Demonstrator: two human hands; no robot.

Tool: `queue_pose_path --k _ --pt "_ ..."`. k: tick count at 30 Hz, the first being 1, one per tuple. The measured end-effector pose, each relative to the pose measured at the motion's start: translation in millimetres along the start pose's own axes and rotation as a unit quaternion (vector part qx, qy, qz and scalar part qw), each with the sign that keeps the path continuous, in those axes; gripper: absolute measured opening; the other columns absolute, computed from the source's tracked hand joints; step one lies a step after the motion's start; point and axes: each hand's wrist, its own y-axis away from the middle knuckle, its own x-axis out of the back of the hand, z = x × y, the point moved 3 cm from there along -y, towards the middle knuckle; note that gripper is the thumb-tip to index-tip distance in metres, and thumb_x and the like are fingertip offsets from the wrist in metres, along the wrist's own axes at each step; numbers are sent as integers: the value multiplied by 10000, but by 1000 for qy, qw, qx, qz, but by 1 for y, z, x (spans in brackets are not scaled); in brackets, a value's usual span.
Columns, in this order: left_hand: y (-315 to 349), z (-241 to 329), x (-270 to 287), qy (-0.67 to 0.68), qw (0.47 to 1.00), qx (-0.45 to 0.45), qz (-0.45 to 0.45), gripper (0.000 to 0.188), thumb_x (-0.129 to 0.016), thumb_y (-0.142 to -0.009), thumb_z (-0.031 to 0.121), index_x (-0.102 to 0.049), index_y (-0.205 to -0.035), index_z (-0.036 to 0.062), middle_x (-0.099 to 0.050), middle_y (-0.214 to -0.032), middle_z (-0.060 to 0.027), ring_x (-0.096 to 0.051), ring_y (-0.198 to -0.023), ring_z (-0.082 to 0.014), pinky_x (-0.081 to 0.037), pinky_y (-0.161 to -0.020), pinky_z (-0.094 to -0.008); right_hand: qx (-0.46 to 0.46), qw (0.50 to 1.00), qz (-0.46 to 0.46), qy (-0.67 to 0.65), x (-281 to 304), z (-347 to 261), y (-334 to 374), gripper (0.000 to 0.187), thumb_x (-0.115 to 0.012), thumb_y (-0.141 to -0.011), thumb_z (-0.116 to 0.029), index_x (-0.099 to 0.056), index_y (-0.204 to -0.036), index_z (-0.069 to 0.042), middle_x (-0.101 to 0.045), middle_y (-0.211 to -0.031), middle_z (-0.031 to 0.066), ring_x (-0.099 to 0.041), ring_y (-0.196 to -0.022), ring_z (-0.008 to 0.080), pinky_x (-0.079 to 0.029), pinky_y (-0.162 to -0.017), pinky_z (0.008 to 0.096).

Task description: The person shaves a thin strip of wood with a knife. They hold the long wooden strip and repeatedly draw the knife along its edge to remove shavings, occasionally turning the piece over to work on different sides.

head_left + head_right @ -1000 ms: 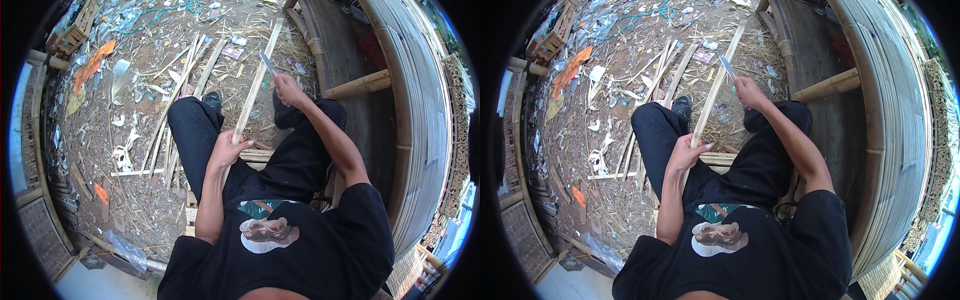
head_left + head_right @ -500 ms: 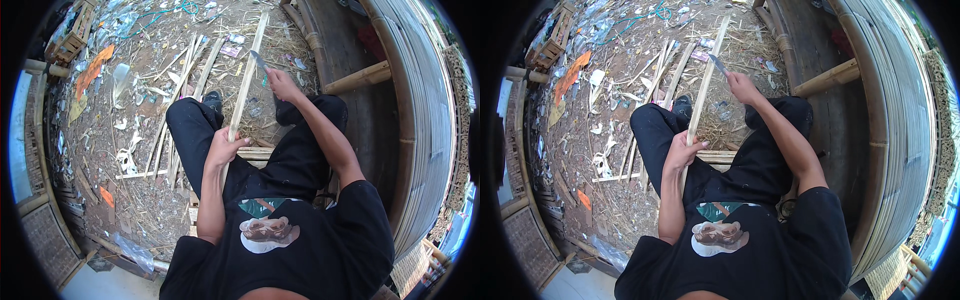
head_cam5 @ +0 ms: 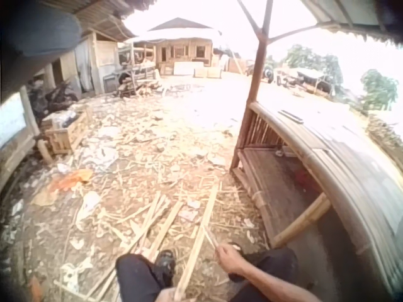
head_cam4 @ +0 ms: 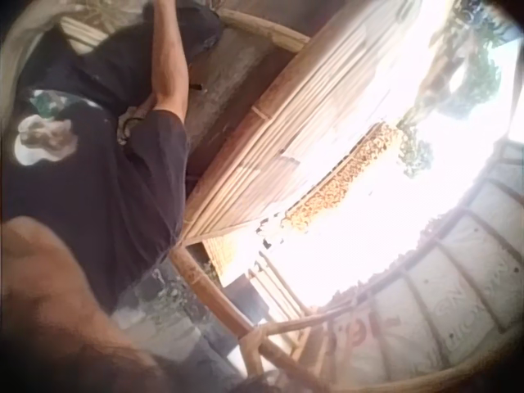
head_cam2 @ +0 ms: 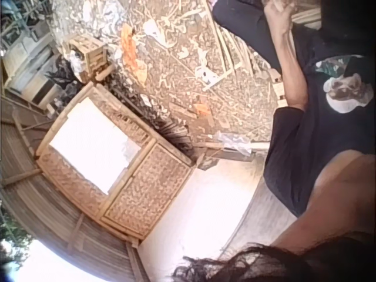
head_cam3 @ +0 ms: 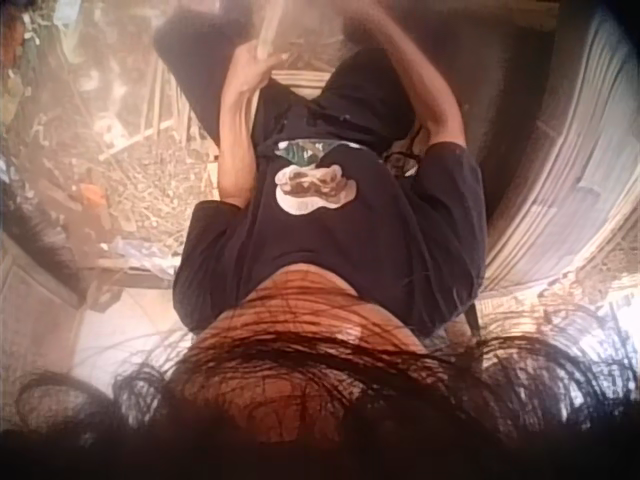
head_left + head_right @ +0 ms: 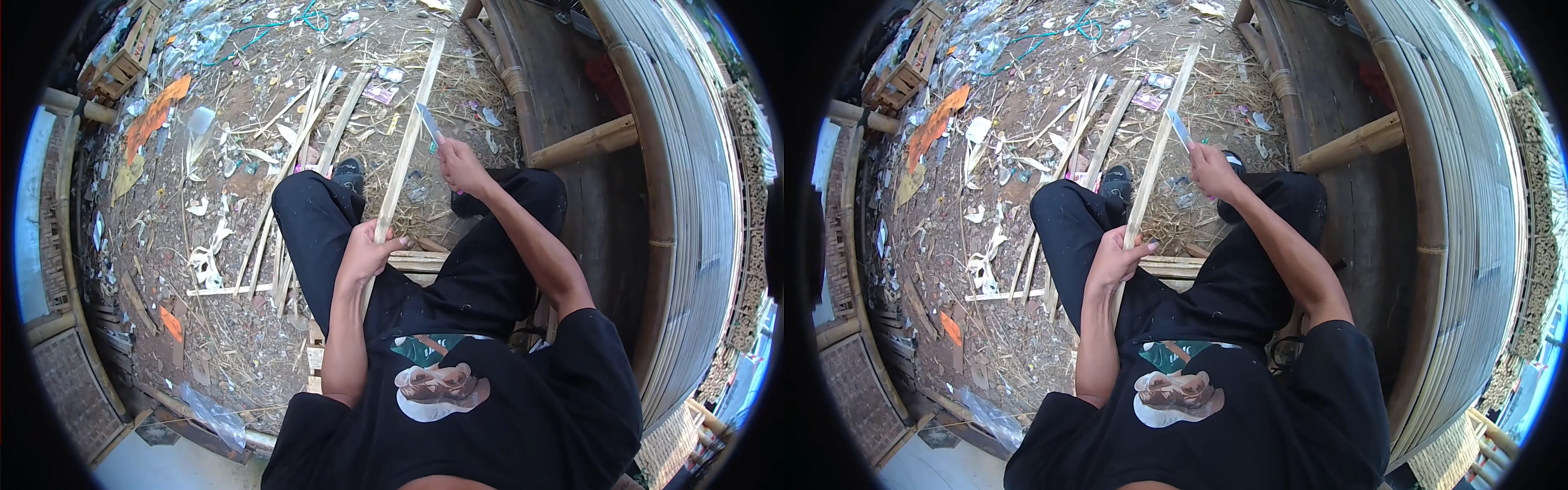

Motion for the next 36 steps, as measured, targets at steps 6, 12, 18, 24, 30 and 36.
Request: queue_pose_path --k 6,12,18,24,30,36 --pt "0 3 0 11 1000 -10 -14 275 -744 -766 3 -488 -754 104 -466 -594 67 -360 -396 -10 -228 -342 -204 -2 998 -34 -47 5 2 -13 419 -363 -1030 -424 -425 -784 -90 -355 -528 -33 -323 -373 76 -247 -350 266" --pt "3 6 -6 8 1000 -8 -12 284 -722 -783 -14 -464 -761 104 -416 -539 75 -336 -364 -8 -202 -324 -200 262 893 210 300 14 -12 -22 365 -421 -1007 -328 -492 -864 1 -455 -554 122 -493 -462 277 -374 -502 412" --pt "3 4 -9 1 1000 0 -22 284 -720 -784 -14 -462 -751 100 -423 -541 69 -341 -366 -11 -206 -325 -208 62 993 90 44 17 -16 -41 407 -391 -1022 -367 -487 -808 -34 -446 -532 28 -443 -414 142 -338 -395 332" --pt "1 0 -8 -6 1000 -3 -21 273 -716 -786 -13 -468 -757 97 -435 -548 65 -340 -366 -11 -208 -330 -205 72 996 44 -4 2 -22 -41 390 -345 -1032 -420 -417 -814 -106 -341 -540 -45 -280 -389 48 -216 -337 229" --pt "0 -2 -3 -5 1000 -1 -10 266 -710 -786 -20 -473 -761 99 -440 -552 68 -342 -366 -7 -203 -327 -202 63 998 12 4 -1 -6 -32 442 -342 -1027 -451 -414 -761 -105 -353 -521 -39 -316 -381 72 -248 -338 257" --pt "-1 -2 -3 14 999 14 -32 268 -703 -786 -30 -470 -762 100 -435 -547 69 -334 -359 -4 -195 -319 -206 -38 989 -68 -122 7 4 -11 431 -339 -1019 -485 -359 -790 -121 -284 -527 -53 -237 -363 59 -179 -323 253"
